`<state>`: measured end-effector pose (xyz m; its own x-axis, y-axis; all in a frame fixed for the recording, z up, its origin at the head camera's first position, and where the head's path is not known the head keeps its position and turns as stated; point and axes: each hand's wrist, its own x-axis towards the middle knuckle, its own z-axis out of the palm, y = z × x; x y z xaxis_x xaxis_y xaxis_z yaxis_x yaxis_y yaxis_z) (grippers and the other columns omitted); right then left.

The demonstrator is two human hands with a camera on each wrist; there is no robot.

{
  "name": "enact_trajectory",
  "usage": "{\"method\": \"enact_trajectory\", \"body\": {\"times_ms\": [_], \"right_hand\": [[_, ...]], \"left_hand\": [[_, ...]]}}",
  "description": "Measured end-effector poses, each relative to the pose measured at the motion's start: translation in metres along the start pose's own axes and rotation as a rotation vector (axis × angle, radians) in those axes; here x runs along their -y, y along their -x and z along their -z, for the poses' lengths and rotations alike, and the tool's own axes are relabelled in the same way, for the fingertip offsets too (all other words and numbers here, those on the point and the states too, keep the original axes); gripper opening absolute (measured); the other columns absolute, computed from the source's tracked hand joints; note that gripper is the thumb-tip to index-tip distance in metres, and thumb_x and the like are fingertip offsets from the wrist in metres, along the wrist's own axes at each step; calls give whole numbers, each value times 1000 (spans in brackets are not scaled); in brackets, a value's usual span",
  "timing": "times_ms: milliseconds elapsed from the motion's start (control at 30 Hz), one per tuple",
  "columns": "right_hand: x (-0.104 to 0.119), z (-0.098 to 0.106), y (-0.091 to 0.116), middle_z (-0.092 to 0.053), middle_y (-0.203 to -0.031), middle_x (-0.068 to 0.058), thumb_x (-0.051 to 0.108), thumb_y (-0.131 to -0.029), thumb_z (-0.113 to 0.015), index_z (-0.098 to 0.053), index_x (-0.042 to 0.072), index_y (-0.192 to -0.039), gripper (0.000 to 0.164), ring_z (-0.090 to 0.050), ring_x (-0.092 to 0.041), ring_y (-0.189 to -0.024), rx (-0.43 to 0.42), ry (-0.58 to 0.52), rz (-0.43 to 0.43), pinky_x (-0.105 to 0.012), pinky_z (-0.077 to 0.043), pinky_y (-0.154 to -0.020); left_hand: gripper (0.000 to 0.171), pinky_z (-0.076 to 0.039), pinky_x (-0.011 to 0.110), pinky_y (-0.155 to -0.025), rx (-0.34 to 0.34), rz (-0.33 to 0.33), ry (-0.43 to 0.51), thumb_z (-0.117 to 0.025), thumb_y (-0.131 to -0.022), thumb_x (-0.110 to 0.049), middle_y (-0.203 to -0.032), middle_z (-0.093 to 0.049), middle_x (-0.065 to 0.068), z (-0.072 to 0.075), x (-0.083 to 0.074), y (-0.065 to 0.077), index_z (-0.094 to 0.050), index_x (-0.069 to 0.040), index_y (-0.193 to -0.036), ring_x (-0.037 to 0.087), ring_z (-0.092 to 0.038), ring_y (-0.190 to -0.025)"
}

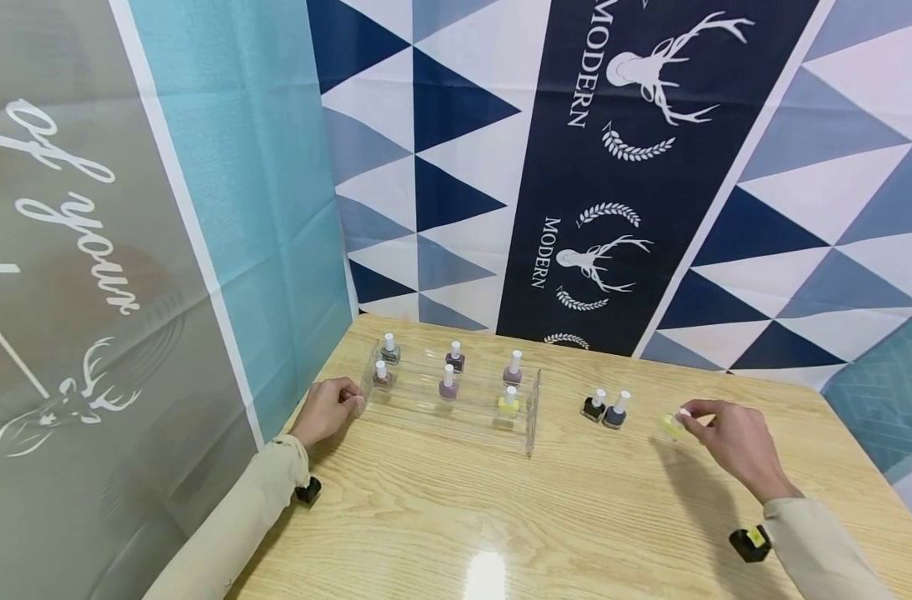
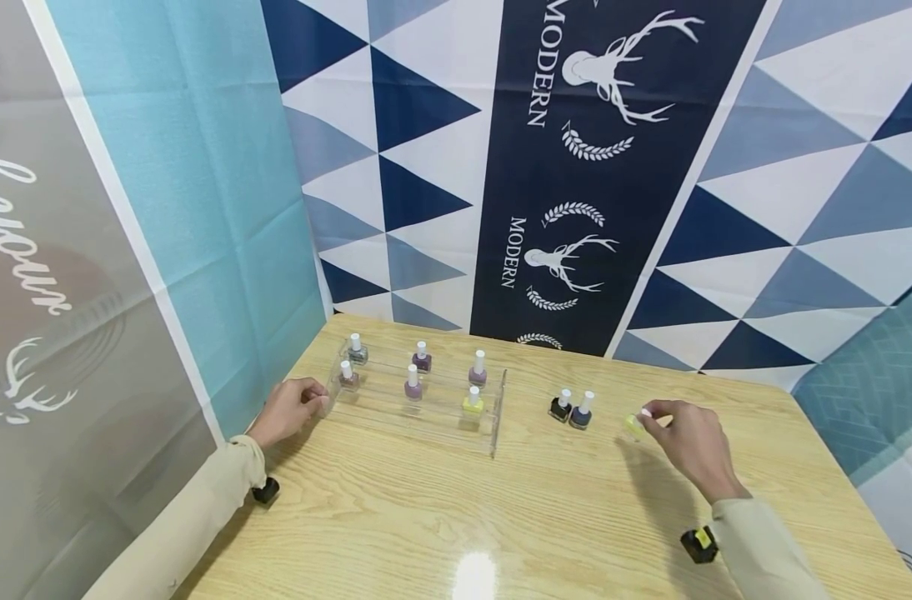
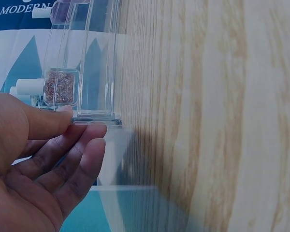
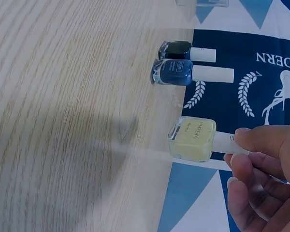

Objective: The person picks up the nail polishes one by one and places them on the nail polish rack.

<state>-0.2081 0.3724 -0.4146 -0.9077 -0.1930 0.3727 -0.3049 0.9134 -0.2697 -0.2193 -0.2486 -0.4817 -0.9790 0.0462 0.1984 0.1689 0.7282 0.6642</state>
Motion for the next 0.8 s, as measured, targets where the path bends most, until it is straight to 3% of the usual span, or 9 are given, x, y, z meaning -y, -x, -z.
{"method": "enact_trajectory", "body": {"times_ms": [433, 800], "right_hand": [[15, 5, 0, -77, -86, -11, 17, -92, -78, -79, 3, -98, 15, -69, -24, -66, 21, -11, -4, -37, -49, -57], [27, 8, 1, -76, -86, -10, 17, -91, -79, -79, 2, -98, 16, -67, -21, -65, 31, -21, -5, -34, -48, -56]], "left_hand": [[4, -50, 37, -70, -2, 10, -6, -72, -97, -8, -83, -67, 2, 0, 1, -1, -75, -5, -97, 15, -58, -73], [4, -51, 38, -71, -4, 4, -12, -72, -97, -7, -83, -68, 2, 1, -2, 1, -74, -4, -97, 15, -59, -73]]}}
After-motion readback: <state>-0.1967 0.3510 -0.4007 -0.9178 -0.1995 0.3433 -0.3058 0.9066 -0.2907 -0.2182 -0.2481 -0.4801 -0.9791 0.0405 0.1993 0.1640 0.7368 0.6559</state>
